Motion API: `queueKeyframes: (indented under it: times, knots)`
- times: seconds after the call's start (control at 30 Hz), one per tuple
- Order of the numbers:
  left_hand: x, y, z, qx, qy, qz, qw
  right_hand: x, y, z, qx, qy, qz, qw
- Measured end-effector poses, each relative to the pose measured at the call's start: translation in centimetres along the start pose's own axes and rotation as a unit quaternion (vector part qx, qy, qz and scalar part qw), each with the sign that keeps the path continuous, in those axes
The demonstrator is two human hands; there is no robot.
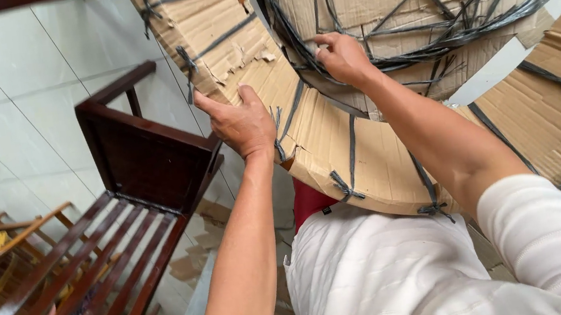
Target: Securing protective cardboard padding to a wooden chair frame using plastic straps by wrapping and tucking them.
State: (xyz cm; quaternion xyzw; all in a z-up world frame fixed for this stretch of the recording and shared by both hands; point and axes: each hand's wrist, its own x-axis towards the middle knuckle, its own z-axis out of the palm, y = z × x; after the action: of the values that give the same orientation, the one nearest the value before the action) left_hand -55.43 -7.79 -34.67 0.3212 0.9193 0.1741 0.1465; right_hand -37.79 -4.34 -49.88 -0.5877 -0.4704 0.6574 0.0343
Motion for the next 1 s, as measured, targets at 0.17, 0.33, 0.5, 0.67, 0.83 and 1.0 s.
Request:
queueKeyframes:
  times: [0.17, 0.33, 0.5, 0.67, 0.83, 1.0]
  knots:
    - [0.2, -0.3, 0.2, -0.003, -0.009, -0.006, 1.0, -5.0, -3.7, -3.6, 0.26, 0.052, -0.073, 0.962]
    - [0.6, -1.0, 0.4, -0.026, -0.021, 0.012, 0.999, -13.4, -9.2, -6.9, 0.451, 0.07, -0.155, 0.876]
    - [0.8, -1.5, 0.1, -0.052, -0.041, -0.033, 0.997, -21.7, -11.5, -4.1, 0.549, 0.105, -0.321, 0.765]
    - [1.3, -3.9, -2.6, -0.173, -0.149, 0.04, 0.973, -24.1, -9.0, 2.9, 0.603, 0.175, -0.33, 0.705]
    - [0.2, -8.8, -10.9, -0.229, -0.215, 0.205, 0.927, -26.3, -6.2, 9.7, 0.64, 0.18, -0.298, 0.685]
    - [-1.5, -10.5, -14.4, -0.25, -0.499, 0.396, 0.729, -28.3, -7.0, 14.7, 0.64, 0.121, -0.273, 0.708]
